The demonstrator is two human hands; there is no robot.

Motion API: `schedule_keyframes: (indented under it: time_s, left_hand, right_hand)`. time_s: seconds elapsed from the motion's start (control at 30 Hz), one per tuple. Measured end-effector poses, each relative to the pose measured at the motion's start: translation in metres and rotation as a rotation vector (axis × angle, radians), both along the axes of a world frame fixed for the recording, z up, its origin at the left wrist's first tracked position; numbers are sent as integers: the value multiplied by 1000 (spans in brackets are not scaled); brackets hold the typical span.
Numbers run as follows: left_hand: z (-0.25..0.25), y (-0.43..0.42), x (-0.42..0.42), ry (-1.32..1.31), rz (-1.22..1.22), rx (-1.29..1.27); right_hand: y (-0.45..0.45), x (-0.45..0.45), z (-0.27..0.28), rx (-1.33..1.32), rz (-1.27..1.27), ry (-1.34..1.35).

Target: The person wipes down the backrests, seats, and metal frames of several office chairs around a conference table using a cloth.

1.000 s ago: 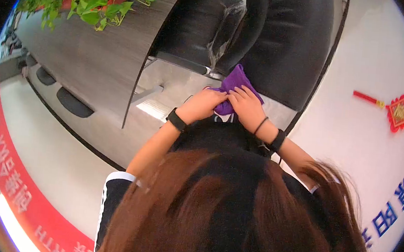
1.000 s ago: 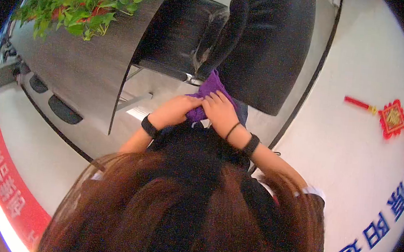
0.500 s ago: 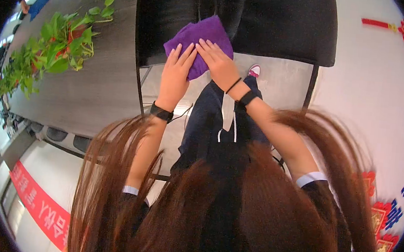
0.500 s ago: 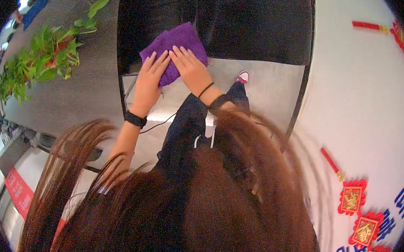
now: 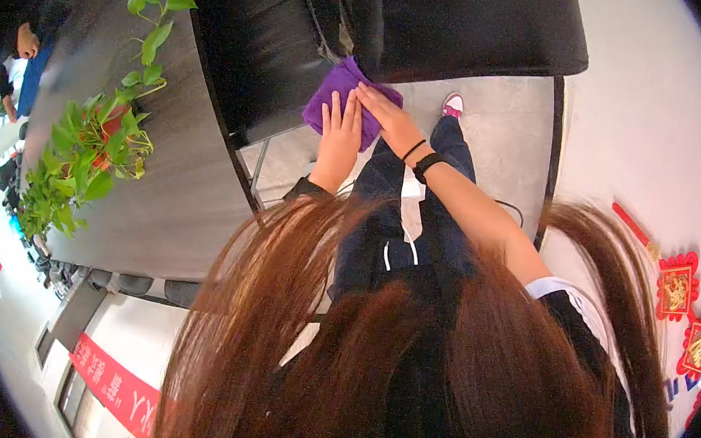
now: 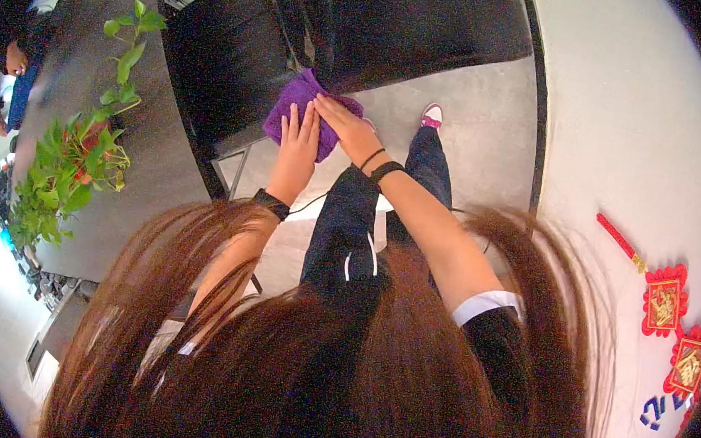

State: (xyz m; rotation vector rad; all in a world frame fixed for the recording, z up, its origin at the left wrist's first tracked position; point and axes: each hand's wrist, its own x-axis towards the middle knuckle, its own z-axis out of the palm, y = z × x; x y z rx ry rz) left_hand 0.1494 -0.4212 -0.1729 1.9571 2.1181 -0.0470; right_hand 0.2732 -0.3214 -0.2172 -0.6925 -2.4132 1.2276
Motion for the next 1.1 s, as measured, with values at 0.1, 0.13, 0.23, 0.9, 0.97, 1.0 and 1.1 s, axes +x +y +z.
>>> schedule_keyframes:
  time_s: [0.1, 0.13, 0.23, 0.9, 0.97, 1.0, 1.1]
  left_hand:
    - [1, 4, 5, 140, -77, -15]
    - [0, 4, 8, 150, -102, -18]
    - [-1, 7, 22, 264, -134, -39]
    - [-17, 19, 77, 114, 143, 11]
    - [-17, 19, 78, 101, 155, -24]
    - [-22, 18, 79, 95, 166, -39]
    - [-32, 17, 81, 65, 219, 1]
  right_hand:
    - [2, 4, -1, -103, -25, 70]
    - [3, 8, -3, -128, -23, 83]
    - [4, 16, -8, -173, -48, 96]
    - [32, 40, -15, -171, -6, 35]
    - [32, 40, -24, -177, 28, 19]
    - [34, 39, -27, -177, 50, 12]
    - [37, 36, -36, -207, 89, -37]
